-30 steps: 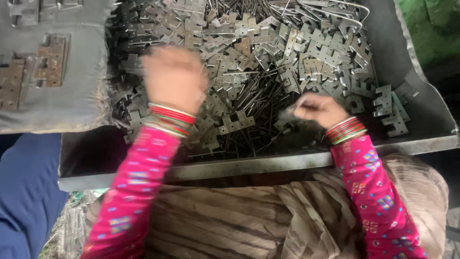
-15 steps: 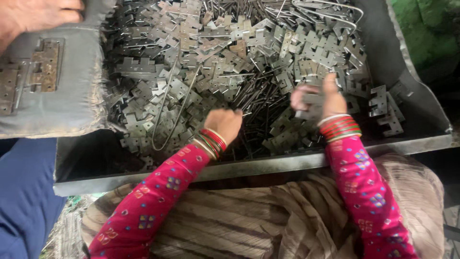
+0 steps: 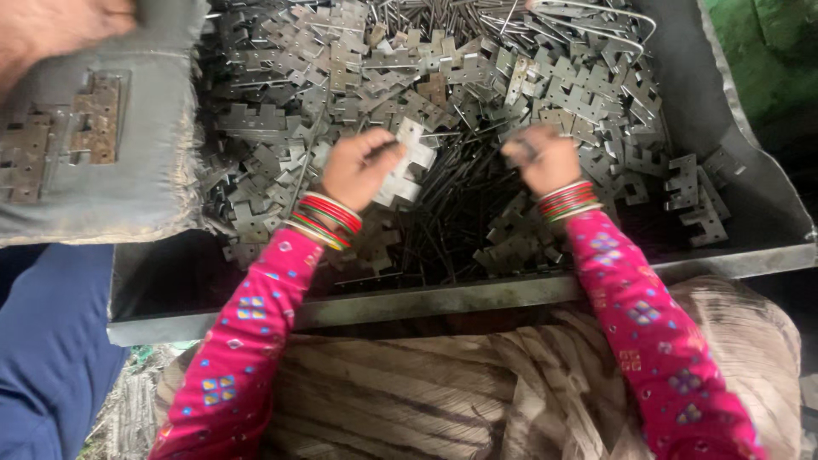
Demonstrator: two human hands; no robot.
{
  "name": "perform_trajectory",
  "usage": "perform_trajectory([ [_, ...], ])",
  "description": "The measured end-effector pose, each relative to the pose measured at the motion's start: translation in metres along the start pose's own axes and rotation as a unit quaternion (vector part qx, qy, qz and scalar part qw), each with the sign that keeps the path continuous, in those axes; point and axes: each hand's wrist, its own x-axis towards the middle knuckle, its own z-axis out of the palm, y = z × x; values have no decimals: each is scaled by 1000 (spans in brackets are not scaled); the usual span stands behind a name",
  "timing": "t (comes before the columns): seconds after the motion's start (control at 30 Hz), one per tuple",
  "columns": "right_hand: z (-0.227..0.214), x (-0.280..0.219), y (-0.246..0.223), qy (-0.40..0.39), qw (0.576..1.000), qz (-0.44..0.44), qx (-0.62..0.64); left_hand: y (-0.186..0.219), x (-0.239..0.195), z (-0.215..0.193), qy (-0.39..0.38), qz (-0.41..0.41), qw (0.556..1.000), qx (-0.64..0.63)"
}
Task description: The person sorts through a bin of metal hinge components by hand, picking up individual pieces and placing them onto a cushioned work surface.
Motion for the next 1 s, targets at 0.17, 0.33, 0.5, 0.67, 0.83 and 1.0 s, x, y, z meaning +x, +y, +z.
perform_trajectory([
  [0.17, -68, -11, -16, 121, 834, 289, 454, 26, 14, -26, 58, -144, 940, -302],
  [0.33, -69, -5, -34, 97, 612, 470, 629, 68, 11, -14, 42, -265, 903, -334],
  [0.5, -21, -22, -111, -109, 586, 498, 629, 64, -28, 60, -3, -24, 1000, 4],
  [0.67, 3, -31, -149, -227, 556, 460, 654, 64, -38, 73, -57, -88, 960, 259],
  [0.83, -12, -30, -64, -261, 951, 153, -66, 77, 15, -33, 11, -158, 831, 534],
  [1.0, -2, -55, 20, -412, 878, 153, -189, 31, 18, -199, 248, -143, 585, 758],
])
